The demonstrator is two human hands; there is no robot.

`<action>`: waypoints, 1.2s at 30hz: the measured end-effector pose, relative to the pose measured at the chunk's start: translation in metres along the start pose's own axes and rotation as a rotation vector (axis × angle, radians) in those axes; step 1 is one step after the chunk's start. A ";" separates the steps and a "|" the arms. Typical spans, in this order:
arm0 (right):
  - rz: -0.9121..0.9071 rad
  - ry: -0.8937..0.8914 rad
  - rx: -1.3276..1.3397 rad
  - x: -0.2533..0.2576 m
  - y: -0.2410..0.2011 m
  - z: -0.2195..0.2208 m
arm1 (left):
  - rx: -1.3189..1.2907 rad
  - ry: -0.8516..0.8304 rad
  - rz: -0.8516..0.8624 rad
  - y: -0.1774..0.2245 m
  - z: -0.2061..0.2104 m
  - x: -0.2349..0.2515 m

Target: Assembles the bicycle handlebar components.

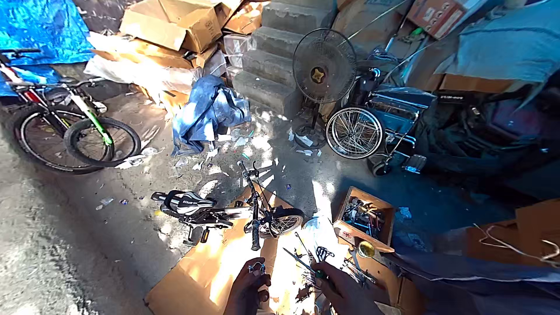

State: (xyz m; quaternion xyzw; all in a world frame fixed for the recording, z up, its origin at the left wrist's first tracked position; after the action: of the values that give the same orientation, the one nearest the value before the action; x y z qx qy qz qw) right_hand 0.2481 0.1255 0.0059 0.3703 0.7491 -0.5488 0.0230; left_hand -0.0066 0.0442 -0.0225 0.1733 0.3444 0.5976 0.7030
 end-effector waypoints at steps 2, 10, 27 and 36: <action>-0.076 -0.013 -0.058 -0.007 -0.013 -0.004 | 0.143 -0.036 0.036 0.006 -0.002 -0.003; -0.271 -0.057 -0.133 -0.027 -0.040 -0.020 | 0.357 -0.363 0.008 0.020 0.011 -0.001; -0.358 -0.070 -0.012 -0.047 -0.039 -0.032 | 0.604 -0.669 0.033 0.028 0.040 0.009; -0.309 -0.352 0.274 -0.044 -0.030 -0.028 | 0.867 -0.736 -0.009 0.039 0.056 0.004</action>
State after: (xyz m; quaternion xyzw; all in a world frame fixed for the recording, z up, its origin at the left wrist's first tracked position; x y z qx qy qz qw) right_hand 0.2729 0.1216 0.0602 0.1500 0.6999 -0.6980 0.0186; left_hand 0.0038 0.0665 0.0410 0.6415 0.2910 0.2989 0.6438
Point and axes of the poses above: each hand's wrist, its own x-axis towards the middle knuckle, its own z-axis out of the palm, y = z × x, the point moved 5 cm from there along x, towards the middle knuckle, and after that the axes turned 15 degrees about -y, right-handed, at the moved point
